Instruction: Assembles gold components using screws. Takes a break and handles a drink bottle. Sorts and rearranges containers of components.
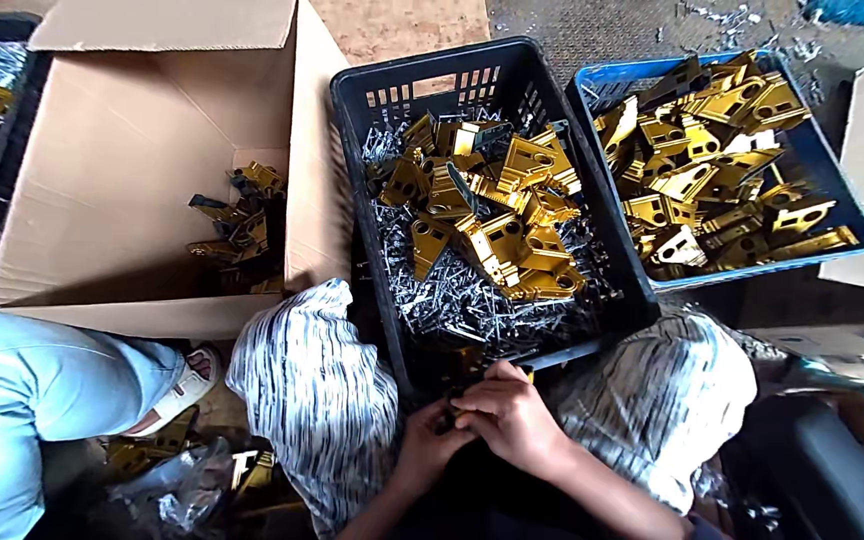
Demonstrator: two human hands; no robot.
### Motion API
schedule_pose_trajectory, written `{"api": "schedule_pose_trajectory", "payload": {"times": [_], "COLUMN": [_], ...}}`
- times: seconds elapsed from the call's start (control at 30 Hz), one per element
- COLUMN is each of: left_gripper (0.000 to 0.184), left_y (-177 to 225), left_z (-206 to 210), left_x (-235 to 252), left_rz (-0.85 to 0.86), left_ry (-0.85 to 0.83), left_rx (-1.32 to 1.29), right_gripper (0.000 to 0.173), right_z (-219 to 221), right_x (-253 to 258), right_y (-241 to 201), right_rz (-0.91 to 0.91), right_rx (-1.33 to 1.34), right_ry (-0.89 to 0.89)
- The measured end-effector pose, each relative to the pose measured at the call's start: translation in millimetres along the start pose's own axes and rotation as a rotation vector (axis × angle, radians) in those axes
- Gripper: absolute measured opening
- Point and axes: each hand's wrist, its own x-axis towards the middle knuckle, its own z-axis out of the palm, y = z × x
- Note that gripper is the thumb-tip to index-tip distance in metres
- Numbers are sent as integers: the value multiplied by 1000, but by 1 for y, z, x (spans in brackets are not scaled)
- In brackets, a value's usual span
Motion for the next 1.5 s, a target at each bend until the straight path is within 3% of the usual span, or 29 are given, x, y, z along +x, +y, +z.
{"api": "schedule_pose_trajectory", "payload": {"times": [0.13, 0.4, 0.57, 0.63, 0.73, 0.77, 0.83, 0.9, 1.0, 1.07, 1.13, 1.2, 1.33, 1.43, 1.5], "left_gripper": [21, 12, 10, 22, 80, 86, 59, 42, 53, 58, 78, 83, 70, 71, 78], "left_y": [4, -3, 0, 10, 23, 28, 36, 41, 64, 88, 111, 133, 161, 154, 137], "left_z": [0, -2, -3, -8, -17, -17, -10, -7, -13, -13, -10, -3, -1, -4, 4], "left_x": [0, 3, 5, 3, -16, -23, -32, -18, 12, 26, 35, 46, 70, 95, 114], "left_rz": [-120, -105, -104, -137, 2, 61, 152, 249, 428, 546, 562, 526, 474, 377, 379], "left_ry": [34, 23, -17, -83, -225, -239, -112, 96, 307, 358, 311, 296, 290, 298, 314], "left_rx": [2, -29, 28, 65, 44, 21, 3, 27, 80, -9, -26, -69, -115, -78, -21], "right_gripper": [16, 19, 22, 22, 9, 8, 11, 19, 27, 31, 38, 41, 30, 36, 31], "right_z": [-5, -21, -22, -27, -29, -29, -22, -16, -1, 19, 40, 45, 2, -44, -60], "right_x": [11, 41, 37, 41, 41, 42, 48, 74, 132, 165, 183, 190, 175, 141, 119], "right_y": [-1, -17, -14, -7, -9, -17, -30, -24, 18, 31, 27, 24, 35, 40, 39], "right_rz": [132, 427, 448, 494, 580, 637, 676, 598, 509, 609, 715, 745, 614, 529, 486], "right_rx": [29, 31, 54, 202, 772, 978, 1120, 924, 168, -84, -188, -183, -83, 104, 410], "right_ry": [-146, -429, -431, -437, -210, -177, -221, -221, -91, -151, -238, -263, -255, -188, -36]}}
